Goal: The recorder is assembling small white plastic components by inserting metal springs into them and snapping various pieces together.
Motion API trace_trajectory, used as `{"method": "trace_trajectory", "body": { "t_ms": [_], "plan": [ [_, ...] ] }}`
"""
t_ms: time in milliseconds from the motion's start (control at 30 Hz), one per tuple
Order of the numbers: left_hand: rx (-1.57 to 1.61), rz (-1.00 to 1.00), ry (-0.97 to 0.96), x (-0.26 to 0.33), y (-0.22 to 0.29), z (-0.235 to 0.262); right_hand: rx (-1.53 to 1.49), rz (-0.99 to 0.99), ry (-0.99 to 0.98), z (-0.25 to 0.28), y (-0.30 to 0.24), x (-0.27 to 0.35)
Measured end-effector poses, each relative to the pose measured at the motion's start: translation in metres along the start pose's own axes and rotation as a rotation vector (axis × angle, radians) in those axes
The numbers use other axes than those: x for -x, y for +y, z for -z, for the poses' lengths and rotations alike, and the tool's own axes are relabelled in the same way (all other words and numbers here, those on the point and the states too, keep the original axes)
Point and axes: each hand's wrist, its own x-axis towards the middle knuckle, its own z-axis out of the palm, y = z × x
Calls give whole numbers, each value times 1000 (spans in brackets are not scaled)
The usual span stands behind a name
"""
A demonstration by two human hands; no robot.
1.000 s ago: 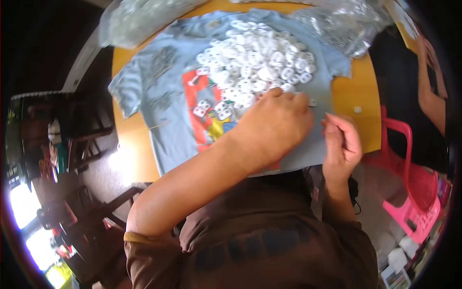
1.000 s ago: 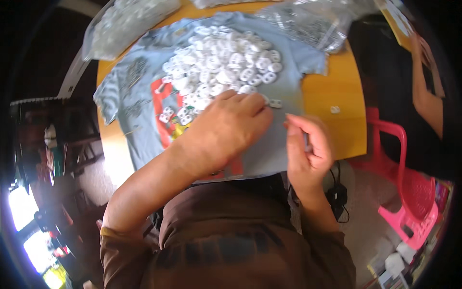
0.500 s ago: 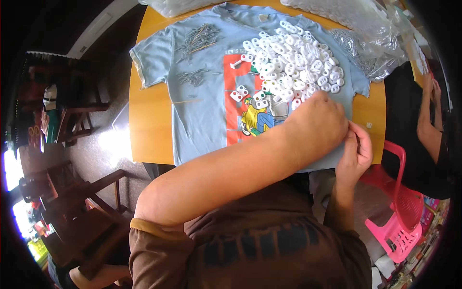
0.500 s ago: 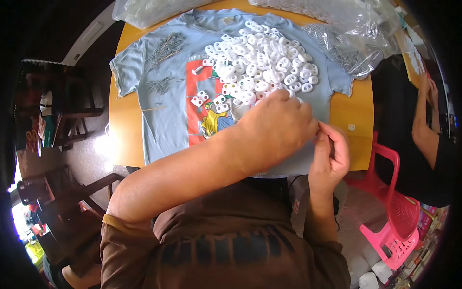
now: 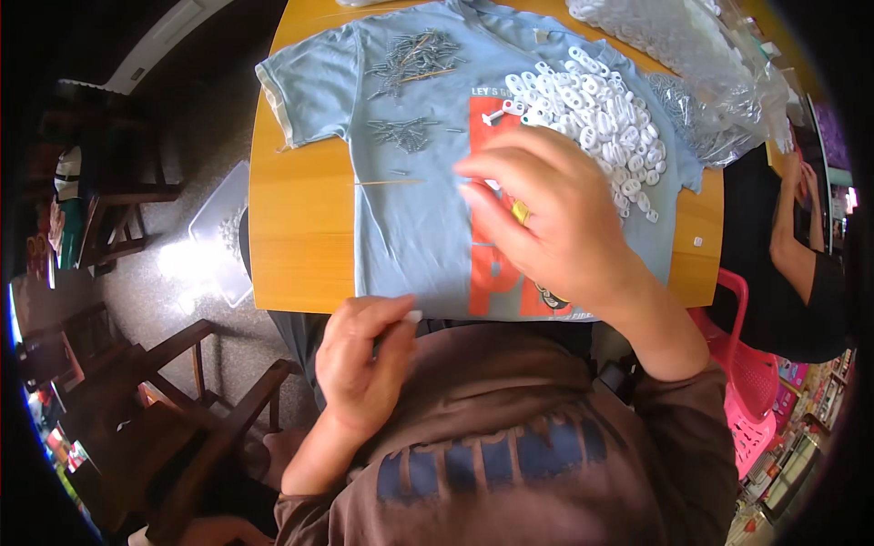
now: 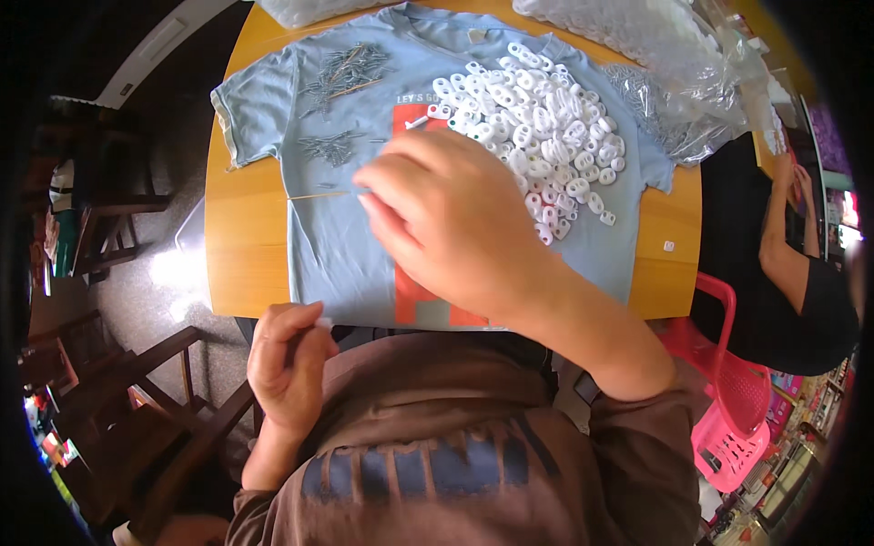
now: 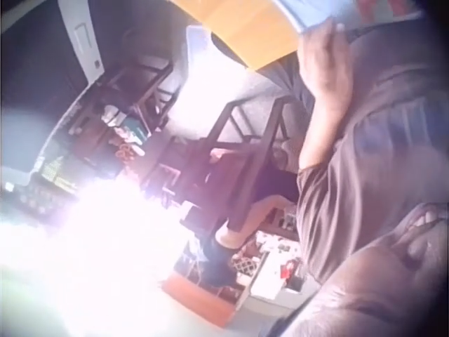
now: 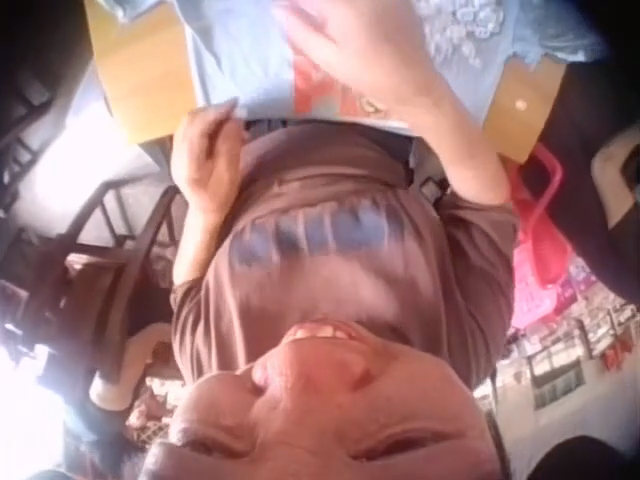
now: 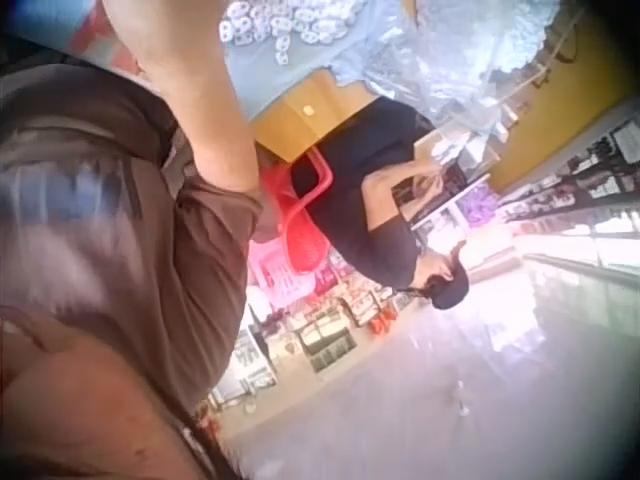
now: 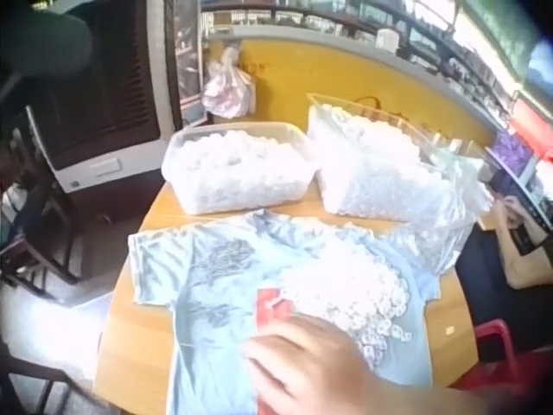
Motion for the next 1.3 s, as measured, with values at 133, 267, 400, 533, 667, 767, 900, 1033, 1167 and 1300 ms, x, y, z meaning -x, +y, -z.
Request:
{"method": "trace_trajectory", "body": {
  "t_ms": [133,267,400,533,667,767,900,1033,1167,1300],
  "plan": [
    [385,202,108,11,-9,11,86,5,-152,-34,-1,-27],
    [456,207,98,11,-19,15,143,-92,-269,-44,-3,-38],
    [494,182,85,8,-23,17,225,-67,-340,-43,-8,-45],
    [500,154,57,8,-27,18,328,57,-349,-45,-11,-45],
    [502,132,42,8,-27,18,588,269,-371,-47,-23,-43],
    [485,141,39,7,-24,19,643,321,-357,-51,-22,-44],
    [702,299,48,9,-24,21,476,248,-261,-44,-17,-49],
    [954,364,57,9,-22,28,-2,-87,-92,-22,-33,-41],
    [1096,392,56,8,-12,26,-595,-516,-180,-2,-49,-5],
    [1106,408,-12,7,-2,19,-905,-609,-175,4,-57,24]
  ]
}}
